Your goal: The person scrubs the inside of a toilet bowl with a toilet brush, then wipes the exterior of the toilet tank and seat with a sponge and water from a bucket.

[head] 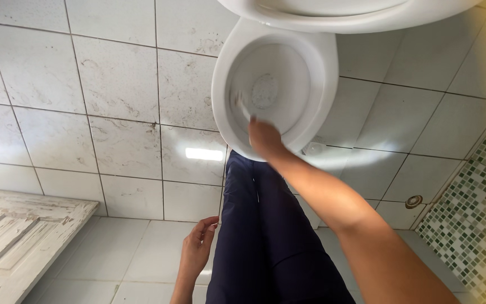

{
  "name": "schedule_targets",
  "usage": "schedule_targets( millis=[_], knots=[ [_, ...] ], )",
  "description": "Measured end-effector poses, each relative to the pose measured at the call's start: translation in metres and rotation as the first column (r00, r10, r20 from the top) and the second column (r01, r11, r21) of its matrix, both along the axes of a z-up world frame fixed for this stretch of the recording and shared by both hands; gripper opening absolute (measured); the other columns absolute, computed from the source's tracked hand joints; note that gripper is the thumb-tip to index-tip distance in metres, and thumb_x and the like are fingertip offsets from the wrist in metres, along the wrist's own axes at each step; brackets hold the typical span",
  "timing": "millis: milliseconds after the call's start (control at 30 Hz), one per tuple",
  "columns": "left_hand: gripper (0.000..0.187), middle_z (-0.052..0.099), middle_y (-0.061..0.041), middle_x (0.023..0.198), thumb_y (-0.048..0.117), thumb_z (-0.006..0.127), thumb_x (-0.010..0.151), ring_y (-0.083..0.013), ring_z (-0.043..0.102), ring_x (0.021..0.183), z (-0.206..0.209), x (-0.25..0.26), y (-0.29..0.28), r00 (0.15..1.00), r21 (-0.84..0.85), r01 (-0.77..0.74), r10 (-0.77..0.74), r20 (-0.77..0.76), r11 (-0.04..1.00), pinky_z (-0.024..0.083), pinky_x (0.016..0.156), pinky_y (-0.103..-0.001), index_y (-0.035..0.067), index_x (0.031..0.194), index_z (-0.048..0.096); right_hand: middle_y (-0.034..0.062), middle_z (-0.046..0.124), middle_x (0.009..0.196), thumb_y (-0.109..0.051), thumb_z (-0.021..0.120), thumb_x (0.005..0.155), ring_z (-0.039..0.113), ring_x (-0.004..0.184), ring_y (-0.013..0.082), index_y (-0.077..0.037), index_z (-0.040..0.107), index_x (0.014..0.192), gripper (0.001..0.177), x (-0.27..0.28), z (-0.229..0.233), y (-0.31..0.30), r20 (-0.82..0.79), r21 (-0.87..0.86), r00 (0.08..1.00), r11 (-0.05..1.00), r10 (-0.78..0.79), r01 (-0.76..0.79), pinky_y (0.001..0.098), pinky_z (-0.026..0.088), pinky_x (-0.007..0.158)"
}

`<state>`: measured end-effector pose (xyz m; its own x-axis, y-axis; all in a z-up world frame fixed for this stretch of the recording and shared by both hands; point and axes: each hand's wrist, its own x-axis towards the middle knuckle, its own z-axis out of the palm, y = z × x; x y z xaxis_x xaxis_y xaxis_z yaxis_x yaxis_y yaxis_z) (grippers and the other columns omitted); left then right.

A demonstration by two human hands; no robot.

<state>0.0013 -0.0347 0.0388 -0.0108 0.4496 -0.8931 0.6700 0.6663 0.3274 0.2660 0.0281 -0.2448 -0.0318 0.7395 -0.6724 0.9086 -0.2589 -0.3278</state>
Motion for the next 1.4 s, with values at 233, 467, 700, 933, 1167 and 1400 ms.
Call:
schedule_targets(
  millis=[233, 467, 700, 933, 1167, 1400],
  knots=[
    [0.03, 0.081, -0.006, 0.107, 0.026, 0.055, 0.1, -0.0173, 0.078, 0.095, -0.004, 0.01, -0.003, 1.0, 0.001, 0.005, -0.005, 0.029, 1.0, 0.061, 0.083, -0.033, 0.012, 0.119, 0.074, 0.0215, 0.074, 0.101, -0.011, 0.053, 0.097, 0.074, 0.092, 0.0356, 0.003, 0.064, 0.122, 0.03, 0.13, 0.024, -0.077, 0.253, -0.268, 0.967, 0.963, 0.034, 0.036, 0.0472, 0.061, 0.076],
    [0.03, 0.082, -0.005, 0.106, 0.026, 0.055, 0.099, -0.0163, 0.078, 0.093, 0.007, 0.026, -0.01, 1.0, -0.004, 0.013, -0.012, 0.018, 1.0, 0.061, 0.081, -0.033, 0.013, 0.118, 0.074, 0.0258, 0.073, 0.096, -0.002, 0.045, 0.1, 0.074, 0.086, 0.0392, 0.001, 0.044, 0.15, 0.051, 0.131, 0.088, 0.026, 0.152, -0.144, 0.982, 0.981, -0.111, 0.133, 0.0492, 0.061, 0.073],
    [0.03, 0.081, -0.004, 0.11, 0.025, 0.055, 0.099, -0.016, 0.077, 0.096, 0.012, 0.024, -0.012, 0.999, 0.014, 0.046, -0.046, 0.0, 0.999, 0.059, 0.086, -0.033, 0.012, 0.119, 0.074, 0.022, 0.072, 0.099, -0.005, 0.052, 0.096, 0.073, 0.09, 0.0357, 0.004, 0.058, 0.131, 0.036, 0.099, 0.02, -0.015, 0.181, -0.19, 0.978, 0.972, -0.101, 0.135, 0.0453, 0.061, 0.075],
    [0.03, 0.08, -0.003, 0.113, 0.025, 0.055, 0.099, -0.0173, 0.077, 0.097, 0.016, 0.014, -0.002, 0.989, -0.049, 0.124, -0.128, -0.068, 0.991, 0.057, 0.087, -0.034, 0.014, 0.119, 0.074, 0.0222, 0.072, 0.096, -0.002, 0.05, 0.096, 0.074, 0.09, 0.0364, 0.007, 0.057, 0.133, 0.039, 0.087, 0.01, -0.037, 0.142, -0.16, 0.979, 0.972, -0.149, 0.172, 0.0457, 0.061, 0.076],
    [0.028, 0.08, -0.001, 0.115, 0.026, 0.055, 0.1, -0.0171, 0.077, 0.1, 0.01, 0.002, 0.003, 0.99, 0.001, 0.139, -0.139, -0.017, 0.99, 0.058, 0.086, -0.033, 0.013, 0.117, 0.074, 0.0212, 0.072, 0.098, -0.004, 0.046, 0.1, 0.072, 0.092, 0.0376, 0.002, 0.055, 0.137, 0.039, 0.078, 0.018, -0.043, 0.137, -0.22, 0.967, 0.945, -0.216, 0.242, 0.0488, 0.061, 0.077],
    [0.03, 0.08, -0.004, 0.113, 0.028, 0.056, 0.099, -0.0192, 0.076, 0.098, 0.009, -0.003, 0.015, 0.978, -0.003, 0.209, -0.209, -0.022, 0.978, 0.058, 0.083, -0.034, 0.015, 0.119, 0.074, 0.021, 0.074, 0.098, -0.002, 0.047, 0.097, 0.074, 0.092, 0.0366, 0.005, 0.055, 0.136, 0.041, 0.057, 0.004, -0.054, 0.124, -0.241, 0.964, 0.935, -0.235, 0.259, 0.0466, 0.061, 0.078]
  ],
)
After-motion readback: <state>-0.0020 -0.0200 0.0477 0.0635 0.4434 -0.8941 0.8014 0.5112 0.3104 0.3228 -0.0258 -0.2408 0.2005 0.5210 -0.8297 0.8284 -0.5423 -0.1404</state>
